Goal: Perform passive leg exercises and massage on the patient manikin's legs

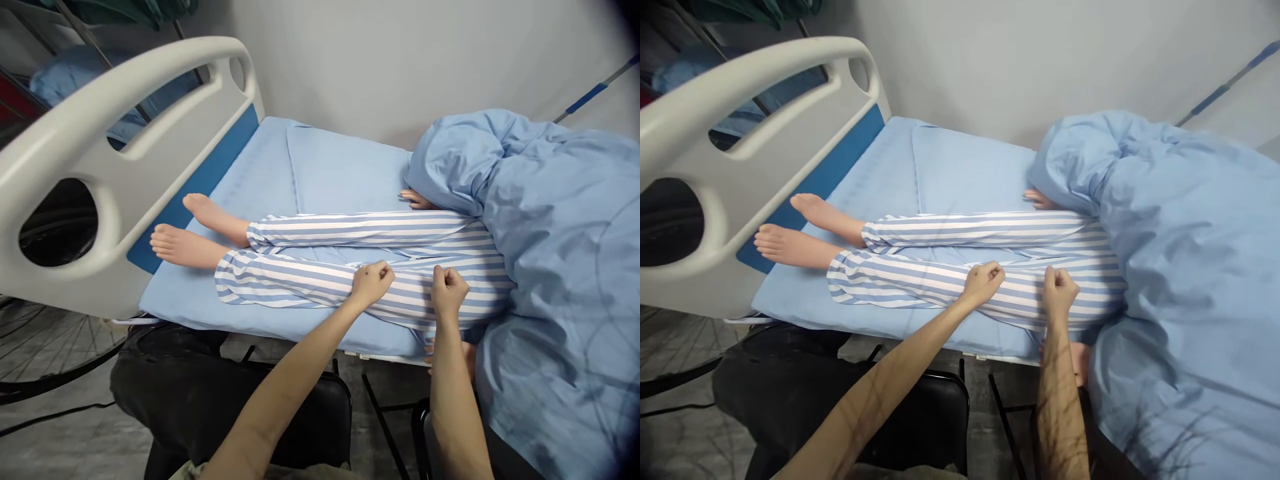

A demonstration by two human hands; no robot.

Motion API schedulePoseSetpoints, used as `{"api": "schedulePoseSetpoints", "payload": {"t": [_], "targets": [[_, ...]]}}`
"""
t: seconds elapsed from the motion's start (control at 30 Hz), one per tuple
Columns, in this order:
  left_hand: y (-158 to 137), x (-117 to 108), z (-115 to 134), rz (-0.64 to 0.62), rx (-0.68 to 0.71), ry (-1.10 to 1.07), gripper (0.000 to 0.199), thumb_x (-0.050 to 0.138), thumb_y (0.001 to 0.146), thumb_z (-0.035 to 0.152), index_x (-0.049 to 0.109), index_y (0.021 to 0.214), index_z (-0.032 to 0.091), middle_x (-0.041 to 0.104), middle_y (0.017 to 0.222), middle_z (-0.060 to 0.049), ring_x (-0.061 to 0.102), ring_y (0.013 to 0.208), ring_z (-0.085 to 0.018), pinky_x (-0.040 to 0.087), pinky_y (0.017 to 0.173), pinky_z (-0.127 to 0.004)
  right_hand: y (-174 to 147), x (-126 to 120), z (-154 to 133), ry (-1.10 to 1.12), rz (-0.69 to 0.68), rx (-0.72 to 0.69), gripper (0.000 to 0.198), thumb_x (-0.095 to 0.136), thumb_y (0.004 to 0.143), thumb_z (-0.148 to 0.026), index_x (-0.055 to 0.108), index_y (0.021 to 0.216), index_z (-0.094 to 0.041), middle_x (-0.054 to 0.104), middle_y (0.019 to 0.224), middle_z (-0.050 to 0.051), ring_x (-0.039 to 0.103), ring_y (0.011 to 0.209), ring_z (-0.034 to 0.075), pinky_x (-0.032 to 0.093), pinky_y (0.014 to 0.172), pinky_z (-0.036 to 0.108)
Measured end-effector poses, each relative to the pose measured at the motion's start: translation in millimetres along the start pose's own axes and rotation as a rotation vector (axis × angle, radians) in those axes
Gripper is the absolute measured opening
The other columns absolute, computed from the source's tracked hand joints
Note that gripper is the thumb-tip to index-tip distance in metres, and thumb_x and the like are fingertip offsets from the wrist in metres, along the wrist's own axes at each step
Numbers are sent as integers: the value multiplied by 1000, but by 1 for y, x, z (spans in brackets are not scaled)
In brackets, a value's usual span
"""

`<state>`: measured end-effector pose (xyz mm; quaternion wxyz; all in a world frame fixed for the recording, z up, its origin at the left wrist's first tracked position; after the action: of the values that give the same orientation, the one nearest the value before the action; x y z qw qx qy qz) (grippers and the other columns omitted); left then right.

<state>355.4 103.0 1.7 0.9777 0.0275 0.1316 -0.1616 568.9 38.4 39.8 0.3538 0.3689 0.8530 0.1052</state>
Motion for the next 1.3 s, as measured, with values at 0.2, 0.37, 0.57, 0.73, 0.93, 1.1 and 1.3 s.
{"api": "schedulePoseSetpoints", "payload": {"t": [0.2,0.37,0.57,0.73,0.93,1.1,1.3], "targets": [[25,-59,-10,58,-75,-244,14,53,75,26,59,66,18,56,54,3,52,55,-12,37,58,-24,0,0,3,-4,0,13,46,57,84,-38,29,52,-22,24,50,-7,26,52,9,26,55,27],[19,-175,-22,139,19,-84,16,54,75,28,58,63,18,56,55,4,49,56,-11,37,60,-24,-2,0,6,-77,9,18,44,55,84,-38,30,52,-22,25,50,-7,28,52,9,27,57,28],[-15,-254,-67,269,-16,154,14,53,73,24,57,61,19,53,55,3,47,59,-12,34,60,-25,-1,19,-6,-111,-75,21,42,56,82,-41,35,51,-22,31,47,-6,30,52,11,27,56,29],[-24,-259,-80,272,53,-35,12,53,72,26,58,65,18,53,60,3,46,61,-12,35,61,-24,-27,92,-116,218,-233,-72,45,60,81,-45,34,52,-22,31,50,-6,30,53,10,28,55,28],[-27,-270,-82,362,52,-181,17,53,71,28,52,57,18,46,54,4,41,56,-10,32,57,-24,-103,230,-257,591,-482,-97,43,56,80,-44,31,53,-23,31,52,-6,30,53,10,28,53,26],[-26,-281,-91,578,-27,-496,18,52,70,28,49,54,19,44,51,4,41,53,-10,34,55,-24,-137,286,-245,601,-535,22,41,53,80,-44,34,52,-23,30,50,-6,30,53,10,28,54,26],[-16,-249,-86,678,-34,-710,15,57,69,31,53,62,18,47,56,4,43,54,-10,35,53,-22,-131,295,-219,804,-525,344,37,52,76,-45,34,52,-24,31,49,-7,27,49,9,26,48,25]]}}
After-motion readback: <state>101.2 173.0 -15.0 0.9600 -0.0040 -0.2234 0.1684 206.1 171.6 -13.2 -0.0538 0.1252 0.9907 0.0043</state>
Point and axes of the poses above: each hand's wrist, its own y-axis towards the middle knuckle, its own x-axis out of the palm, z = x × y, the point moved 9 cm from there along y, towards the middle knuckle
